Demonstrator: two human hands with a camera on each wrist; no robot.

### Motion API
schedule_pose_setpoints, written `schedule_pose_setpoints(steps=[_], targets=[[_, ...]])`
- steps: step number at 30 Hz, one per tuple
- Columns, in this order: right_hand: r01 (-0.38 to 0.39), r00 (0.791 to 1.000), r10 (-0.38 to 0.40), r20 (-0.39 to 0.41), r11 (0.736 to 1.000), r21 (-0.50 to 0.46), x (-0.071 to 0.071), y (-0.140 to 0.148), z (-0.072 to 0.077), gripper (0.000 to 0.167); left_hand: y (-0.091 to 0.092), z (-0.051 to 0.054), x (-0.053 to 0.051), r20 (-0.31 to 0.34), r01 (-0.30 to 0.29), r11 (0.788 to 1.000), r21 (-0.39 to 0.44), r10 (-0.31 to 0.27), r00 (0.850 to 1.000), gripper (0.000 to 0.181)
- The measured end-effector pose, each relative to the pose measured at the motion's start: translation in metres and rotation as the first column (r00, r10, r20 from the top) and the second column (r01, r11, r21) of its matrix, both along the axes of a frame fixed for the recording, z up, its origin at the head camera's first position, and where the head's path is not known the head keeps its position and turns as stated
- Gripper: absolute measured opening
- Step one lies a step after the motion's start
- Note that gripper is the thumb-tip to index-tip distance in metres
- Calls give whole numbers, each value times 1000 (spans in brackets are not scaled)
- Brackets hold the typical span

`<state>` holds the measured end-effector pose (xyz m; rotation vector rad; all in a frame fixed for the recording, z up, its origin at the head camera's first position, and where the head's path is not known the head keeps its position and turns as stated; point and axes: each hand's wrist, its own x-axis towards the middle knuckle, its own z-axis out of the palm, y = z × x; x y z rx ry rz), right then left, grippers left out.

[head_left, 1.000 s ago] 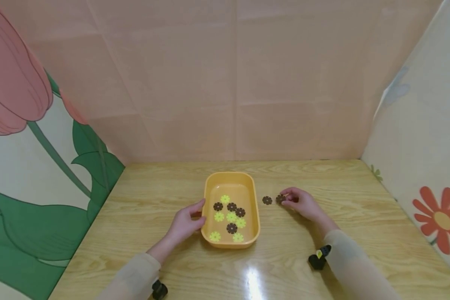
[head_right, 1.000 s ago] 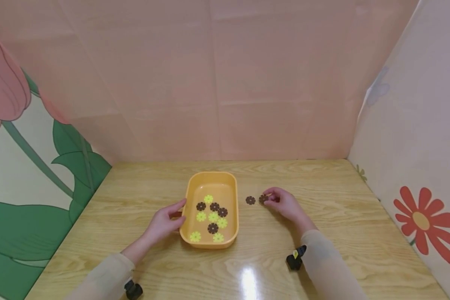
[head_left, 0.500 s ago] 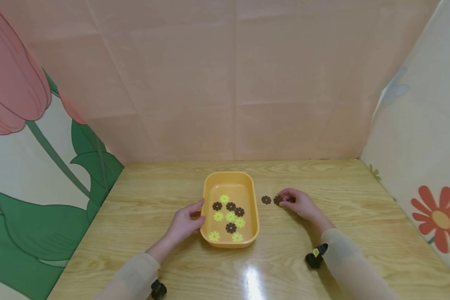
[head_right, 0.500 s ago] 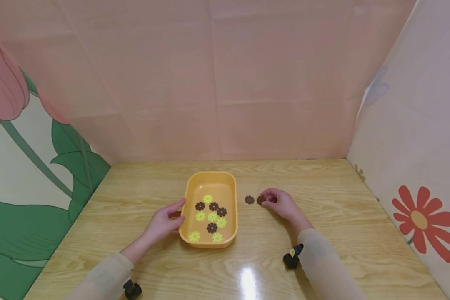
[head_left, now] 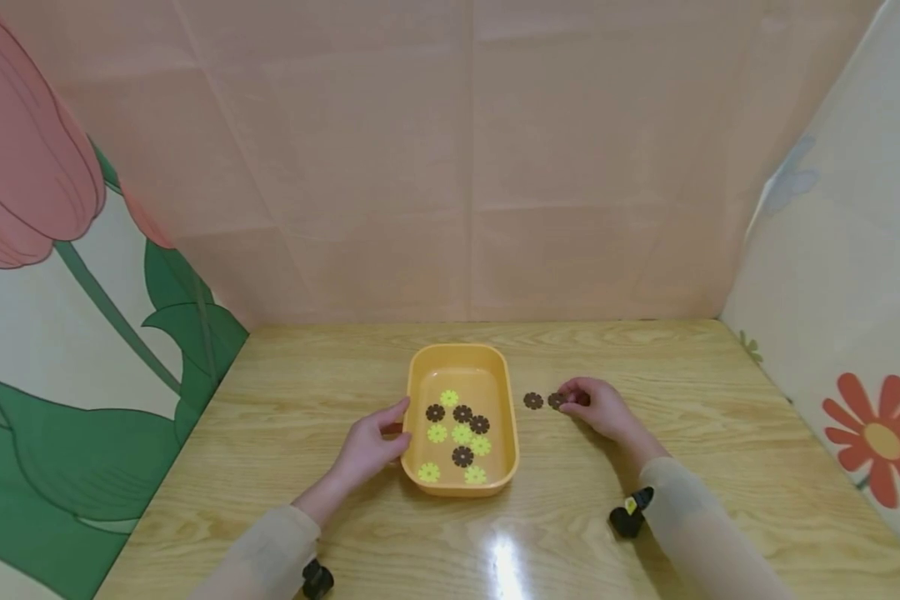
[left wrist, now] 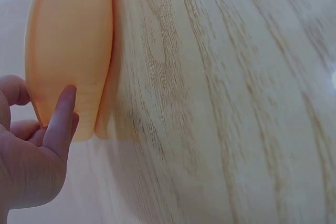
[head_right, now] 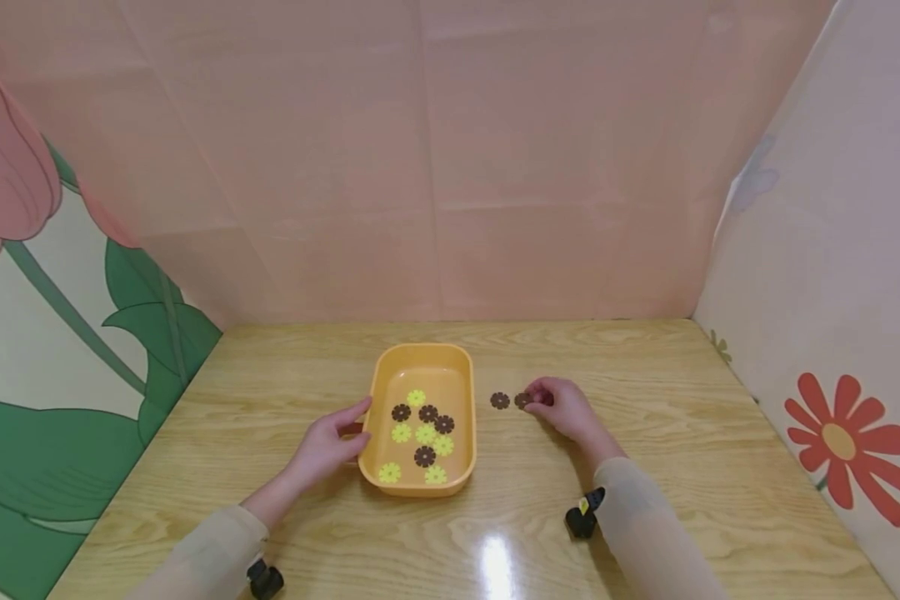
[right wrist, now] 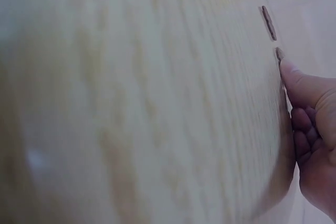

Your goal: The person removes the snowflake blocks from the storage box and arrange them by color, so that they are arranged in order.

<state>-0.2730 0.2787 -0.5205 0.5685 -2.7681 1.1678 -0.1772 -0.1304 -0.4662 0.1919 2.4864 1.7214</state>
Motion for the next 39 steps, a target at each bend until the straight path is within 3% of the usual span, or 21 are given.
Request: schedule_pose_setpoints(steps=[13, 22, 26, 30, 39], targets=[[5, 1000, -6, 27, 999, 41, 1, 0, 4, 24, 0, 1, 1, -7, 8, 1000, 1, -8, 1000, 56], [40, 996, -37, 86, 999, -36, 5, 1, 13, 30, 0, 2, 1, -8, 21, 1000, -6, -21, 1000, 56], [-16, 998, 20, 60, 998, -62, 7, -11, 27, 31, 0, 2, 0, -8, 15, 1000, -12, -15, 1000, 56], [-138, 990, 138, -4, 989, -58, 12, -32, 47, 30, 0, 2, 0, -16, 14, 1000, -16, -14, 1000, 56], [-357, 929, 358, -89, 934, 30, 25, -82, 81, 34, 0, 1, -1, -3, 11, 1000, -20, -11, 1000, 56]])
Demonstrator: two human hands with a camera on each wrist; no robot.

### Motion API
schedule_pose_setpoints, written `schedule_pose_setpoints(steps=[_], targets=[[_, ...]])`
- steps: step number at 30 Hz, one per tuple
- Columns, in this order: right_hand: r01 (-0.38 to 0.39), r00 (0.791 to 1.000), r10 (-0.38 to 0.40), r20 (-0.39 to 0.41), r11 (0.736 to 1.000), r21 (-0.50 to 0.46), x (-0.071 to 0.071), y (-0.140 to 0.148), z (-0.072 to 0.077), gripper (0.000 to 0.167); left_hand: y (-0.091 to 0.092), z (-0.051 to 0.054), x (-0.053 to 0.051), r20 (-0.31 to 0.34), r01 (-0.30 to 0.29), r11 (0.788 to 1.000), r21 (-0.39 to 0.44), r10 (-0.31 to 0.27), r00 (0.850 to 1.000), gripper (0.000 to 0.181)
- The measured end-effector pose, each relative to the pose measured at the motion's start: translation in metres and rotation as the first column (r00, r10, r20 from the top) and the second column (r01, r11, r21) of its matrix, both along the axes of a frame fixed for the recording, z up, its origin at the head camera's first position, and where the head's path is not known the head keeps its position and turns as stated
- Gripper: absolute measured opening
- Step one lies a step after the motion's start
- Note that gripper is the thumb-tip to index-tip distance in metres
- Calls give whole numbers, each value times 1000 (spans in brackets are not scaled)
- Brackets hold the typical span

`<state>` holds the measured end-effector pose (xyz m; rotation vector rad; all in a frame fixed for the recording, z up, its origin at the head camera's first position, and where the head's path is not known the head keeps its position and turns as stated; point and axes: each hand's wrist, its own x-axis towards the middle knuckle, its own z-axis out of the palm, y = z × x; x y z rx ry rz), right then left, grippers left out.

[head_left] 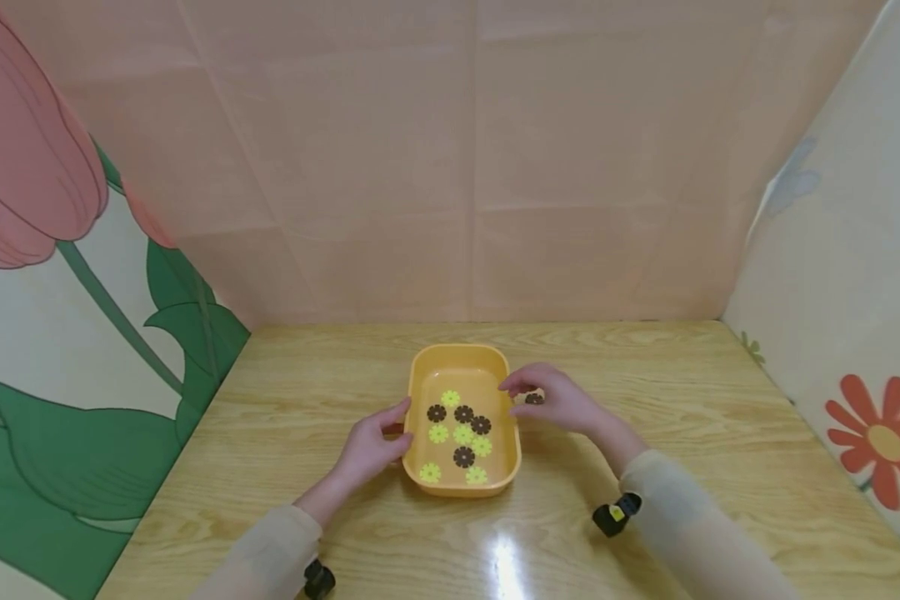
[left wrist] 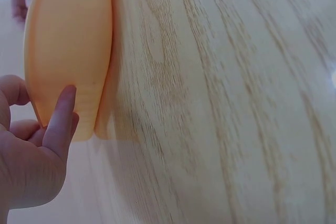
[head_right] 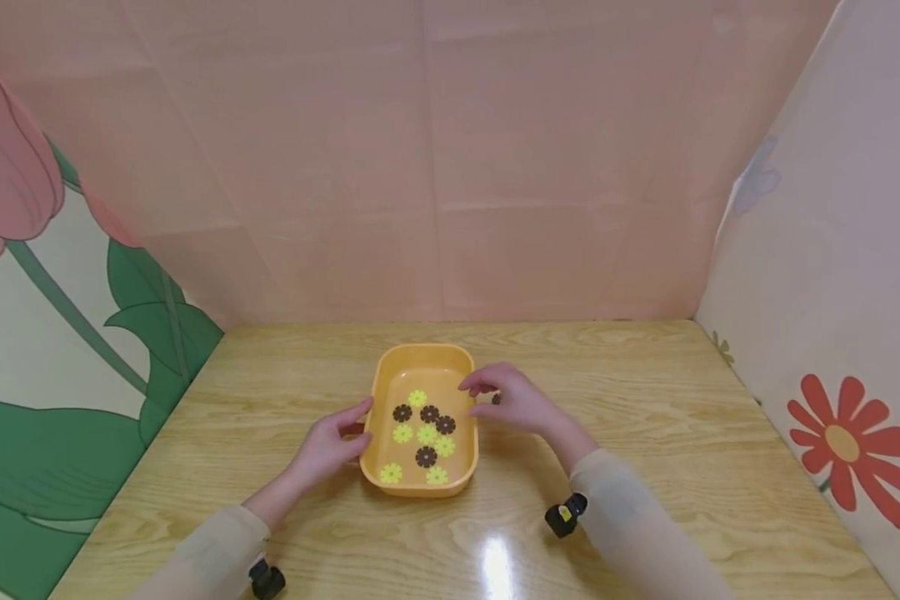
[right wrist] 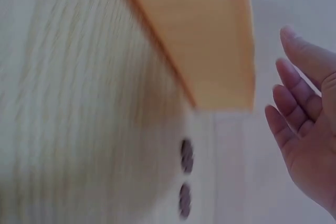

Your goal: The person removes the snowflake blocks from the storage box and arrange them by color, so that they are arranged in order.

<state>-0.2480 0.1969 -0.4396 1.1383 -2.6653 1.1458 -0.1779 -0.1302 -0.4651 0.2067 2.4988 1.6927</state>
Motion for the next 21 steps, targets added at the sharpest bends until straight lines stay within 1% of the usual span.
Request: schedule_pose_setpoints(steps=[4, 6, 7, 10, 12, 13, 16, 19, 21], targets=[[-96, 995, 97, -8, 995, 30, 2, -17, 7, 36, 0, 0, 0, 0, 4, 1000, 9, -4, 1000, 56], [-139, 990, 141, -27, 988, 61, 2, -25, 7, 36, -1, 0, 0, -4, 7, 1000, 15, -7, 1000, 56], [-168, 984, 172, -43, 983, 74, 1, -29, 6, 36, -1, -1, 1, -5, 8, 1000, 18, -8, 1000, 56], [-247, 966, 254, -54, 963, 111, 0, -39, 4, 35, -1, -2, 0, -3, 7, 1000, 16, -7, 1000, 56], [-285, 956, 292, -37, 949, 136, -1, -45, 3, 36, -1, -3, -1, -3, 7, 1000, 13, -7, 1000, 57], [-302, 951, 307, -17, 942, 145, -1, -48, 3, 37, -1, -3, -1, -2, 7, 1000, 13, -7, 1000, 57], [-312, 950, 309, 45, 930, 195, -2, -55, 1, 40, -1, -4, -2, -4, 11, 1000, 18, -11, 1000, 57], [-330, 944, 320, 83, 912, 242, -3, -60, -1, 42, -1, -4, -2, -11, 18, 1000, 24, -18, 1000, 57], [-348, 938, 336, 89, 898, 269, -3, -63, -1, 42, -2, -4, -2, -17, 21, 999, 26, -21, 1000, 57]])
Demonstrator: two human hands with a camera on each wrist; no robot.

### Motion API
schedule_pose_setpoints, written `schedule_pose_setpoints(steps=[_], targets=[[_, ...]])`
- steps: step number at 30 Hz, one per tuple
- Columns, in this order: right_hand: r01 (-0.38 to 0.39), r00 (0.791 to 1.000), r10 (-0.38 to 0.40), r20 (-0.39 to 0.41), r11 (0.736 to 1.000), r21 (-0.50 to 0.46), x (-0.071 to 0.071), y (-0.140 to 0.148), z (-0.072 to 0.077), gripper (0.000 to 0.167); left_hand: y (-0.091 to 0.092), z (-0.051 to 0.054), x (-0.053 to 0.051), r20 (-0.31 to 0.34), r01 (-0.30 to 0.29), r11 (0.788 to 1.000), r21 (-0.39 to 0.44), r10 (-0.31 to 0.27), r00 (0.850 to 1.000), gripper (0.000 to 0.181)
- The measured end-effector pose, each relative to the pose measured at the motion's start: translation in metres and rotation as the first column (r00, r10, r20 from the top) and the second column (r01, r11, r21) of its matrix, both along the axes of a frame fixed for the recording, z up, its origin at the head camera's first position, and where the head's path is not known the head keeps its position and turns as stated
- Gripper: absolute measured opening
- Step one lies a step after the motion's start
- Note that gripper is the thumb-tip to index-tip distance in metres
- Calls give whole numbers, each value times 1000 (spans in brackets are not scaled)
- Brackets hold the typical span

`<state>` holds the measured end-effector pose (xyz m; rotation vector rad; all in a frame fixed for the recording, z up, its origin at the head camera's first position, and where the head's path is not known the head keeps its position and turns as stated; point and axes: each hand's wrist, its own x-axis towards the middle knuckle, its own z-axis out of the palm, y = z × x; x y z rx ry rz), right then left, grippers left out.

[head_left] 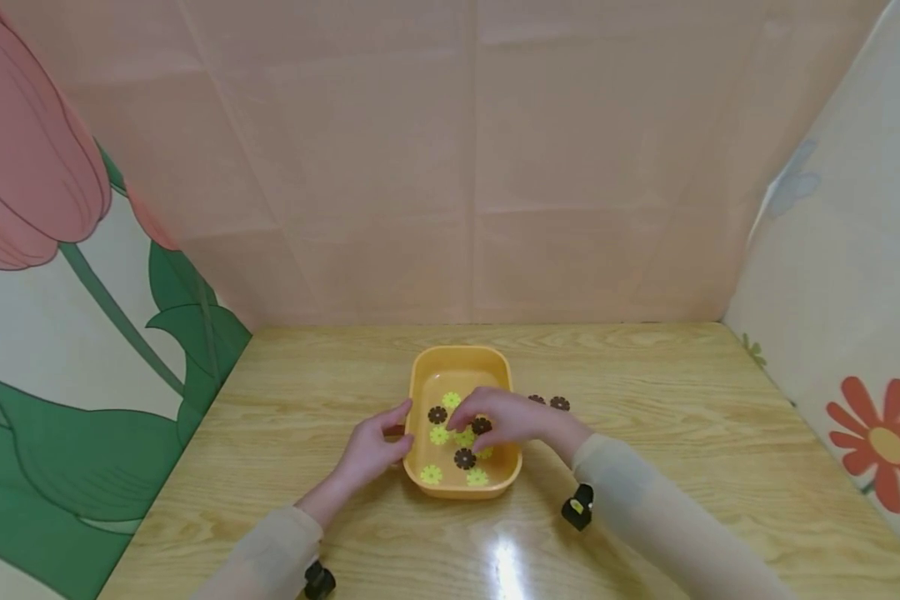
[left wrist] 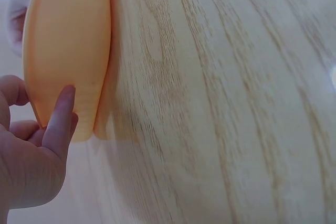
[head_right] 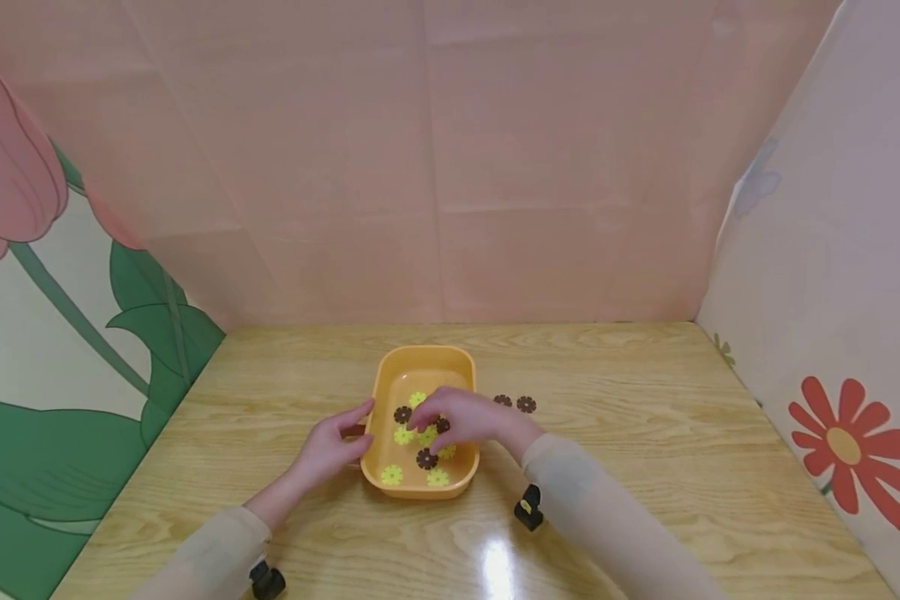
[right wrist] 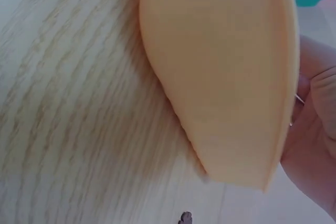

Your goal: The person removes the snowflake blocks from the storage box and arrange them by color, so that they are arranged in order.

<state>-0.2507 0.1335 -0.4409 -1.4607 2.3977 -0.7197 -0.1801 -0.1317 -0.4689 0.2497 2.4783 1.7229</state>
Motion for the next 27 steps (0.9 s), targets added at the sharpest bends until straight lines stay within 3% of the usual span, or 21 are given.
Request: schedule_pose_setpoints(steps=[10, 17, 20, 27], targets=[[-78, 997, 80, -12, 988, 132, -3, -14, -1, 41, 0, 0, 0, 0, -2, 1000, 16, 2, 1000, 57], [-40, 999, 41, 1, 968, 249, -2, -19, -4, 45, 3, 4, 4, -6, -10, 999, 40, 10, 1000, 57], [-41, 998, 53, -36, 962, 270, -1, -21, -6, 45, 2, 0, 2, -6, -9, 999, 35, 9, 1000, 57], [5, 993, 33, -115, 949, 316, -1, -22, -13, 45, 2, 0, 2, -8, -12, 999, 31, 12, 1000, 57]])
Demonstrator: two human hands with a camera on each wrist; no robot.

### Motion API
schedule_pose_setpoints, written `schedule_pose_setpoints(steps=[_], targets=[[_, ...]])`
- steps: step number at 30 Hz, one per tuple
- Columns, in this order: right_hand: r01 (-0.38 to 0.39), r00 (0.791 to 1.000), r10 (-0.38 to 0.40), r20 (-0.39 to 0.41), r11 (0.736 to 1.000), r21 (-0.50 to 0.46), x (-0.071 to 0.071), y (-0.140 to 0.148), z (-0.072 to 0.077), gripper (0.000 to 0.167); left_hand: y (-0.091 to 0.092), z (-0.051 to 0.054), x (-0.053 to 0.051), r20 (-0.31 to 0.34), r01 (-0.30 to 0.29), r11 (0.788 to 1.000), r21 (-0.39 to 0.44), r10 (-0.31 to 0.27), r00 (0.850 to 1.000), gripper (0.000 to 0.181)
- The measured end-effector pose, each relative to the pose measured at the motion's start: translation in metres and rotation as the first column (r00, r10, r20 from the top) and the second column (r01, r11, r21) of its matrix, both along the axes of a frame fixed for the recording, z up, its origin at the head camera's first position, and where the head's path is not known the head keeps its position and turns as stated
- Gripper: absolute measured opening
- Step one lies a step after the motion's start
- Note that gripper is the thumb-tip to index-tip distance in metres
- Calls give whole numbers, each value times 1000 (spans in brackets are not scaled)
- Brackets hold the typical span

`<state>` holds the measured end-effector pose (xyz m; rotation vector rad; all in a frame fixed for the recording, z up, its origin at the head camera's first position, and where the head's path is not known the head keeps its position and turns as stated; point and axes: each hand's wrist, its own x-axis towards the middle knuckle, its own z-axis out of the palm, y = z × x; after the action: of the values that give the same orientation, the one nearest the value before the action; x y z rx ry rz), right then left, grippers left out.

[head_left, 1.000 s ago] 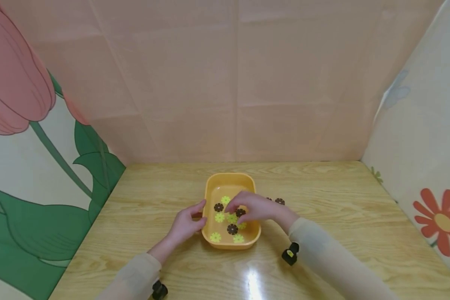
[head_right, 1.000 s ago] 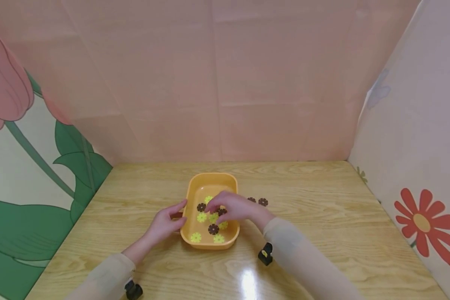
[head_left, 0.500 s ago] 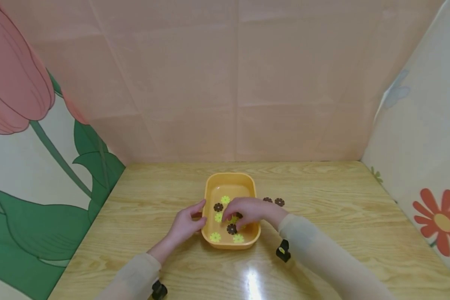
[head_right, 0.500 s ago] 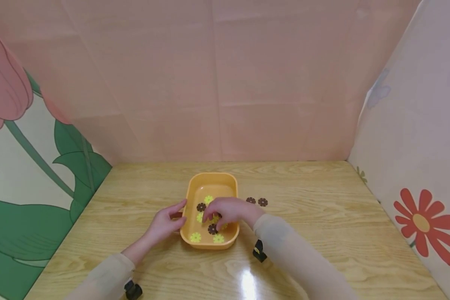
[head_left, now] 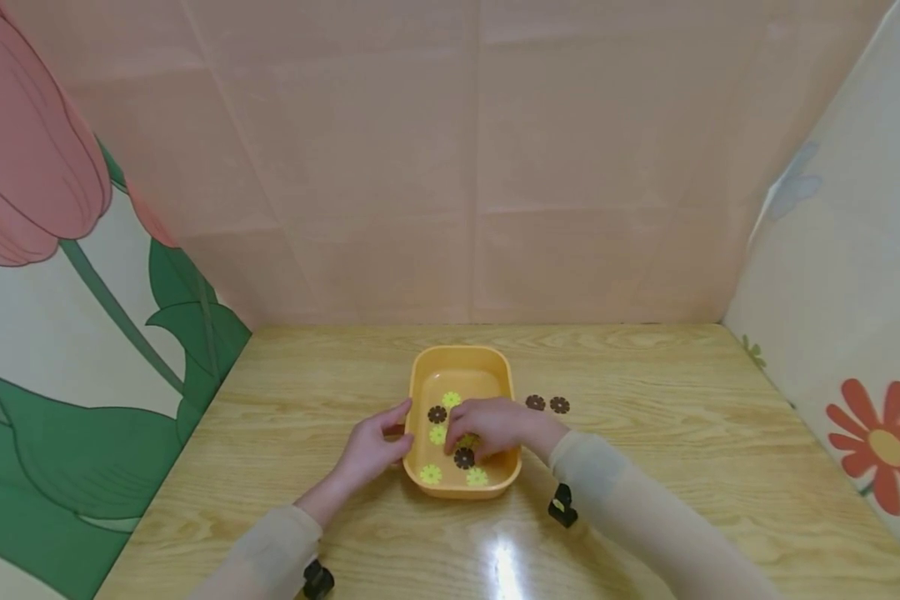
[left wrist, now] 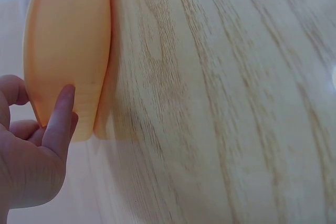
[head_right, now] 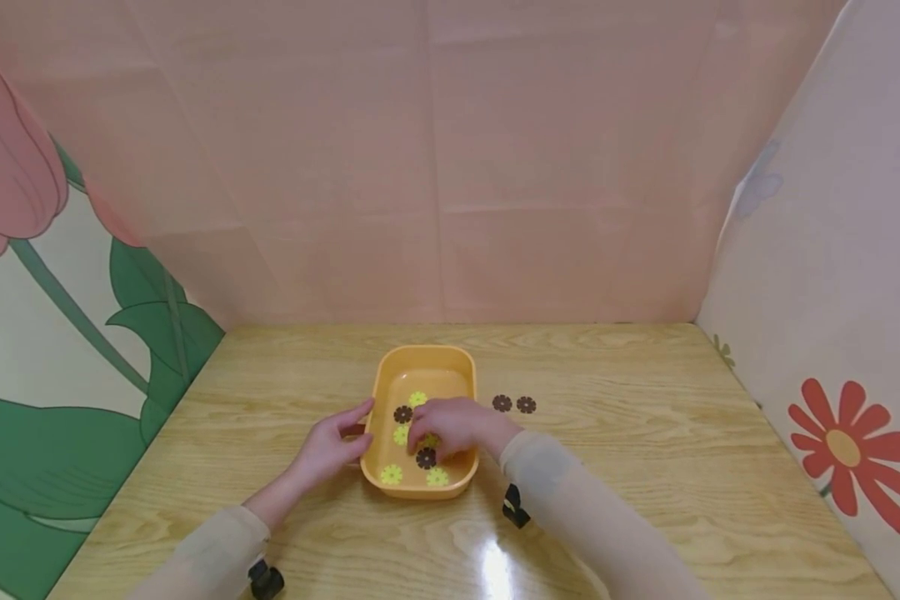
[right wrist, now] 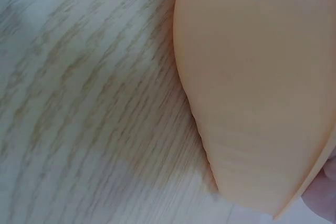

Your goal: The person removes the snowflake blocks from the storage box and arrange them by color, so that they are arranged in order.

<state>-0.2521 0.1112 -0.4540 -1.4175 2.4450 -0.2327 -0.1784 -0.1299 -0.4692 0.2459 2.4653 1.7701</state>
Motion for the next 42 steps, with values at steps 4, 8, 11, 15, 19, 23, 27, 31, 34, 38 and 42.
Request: schedule_pose_setpoints(steps=[4, 8, 11, 15, 19, 23, 27, 31, 34, 38, 42], targets=[[2, 999, -2, -32, 1000, 5, -1, -1, -3, 45, 0, 1, -1, 4, 1, 1000, -26, -1, 1000, 57], [-10, 999, 10, -49, 1000, -7, -2, -2, -5, 41, -1, 2, -1, 9, 4, 999, -44, -3, 1000, 57], [-14, 998, 14, -54, 1000, -15, -1, -4, -5, 38, -2, 2, -2, 6, 6, 999, -40, -6, 1000, 57], [-8, 999, 7, -49, 1000, -23, -1, -8, -6, 35, -2, 1, -1, 1, 3, 1000, -26, -3, 1000, 57], [-17, 999, 15, -42, 999, -44, -1, -12, -8, 32, -2, 1, -1, -1, 3, 1000, -21, -3, 1000, 57], [-34, 999, 31, -40, 997, -69, -1, -15, -9, 30, -1, 2, -1, -9, 7, 1000, -12, -7, 1000, 56], [-43, 999, 40, -32, 996, -81, -1, -16, -9, 29, 0, 1, -1, -22, 5, 1000, 5, -5, 1000, 56], [-52, 998, 50, -24, 995, -90, 0, -18, -8, 28, 0, 0, 0, -34, 8, 1000, 2, -8, 999, 57], [-51, 999, 49, -20, 995, -91, -1, -18, -9, 29, 0, -1, 0, -35, 11, 1000, -5, -11, 999, 57], [-30, 999, 29, -23, 997, -77, -3, -19, -13, 30, -1, -2, -1, -40, 13, 1000, -6, -13, 999, 57], [7, 1000, -8, -8, 998, -61, -4, -19, -16, 31, -1, -3, -1, -36, 12, 1000, -2, -12, 999, 57]])
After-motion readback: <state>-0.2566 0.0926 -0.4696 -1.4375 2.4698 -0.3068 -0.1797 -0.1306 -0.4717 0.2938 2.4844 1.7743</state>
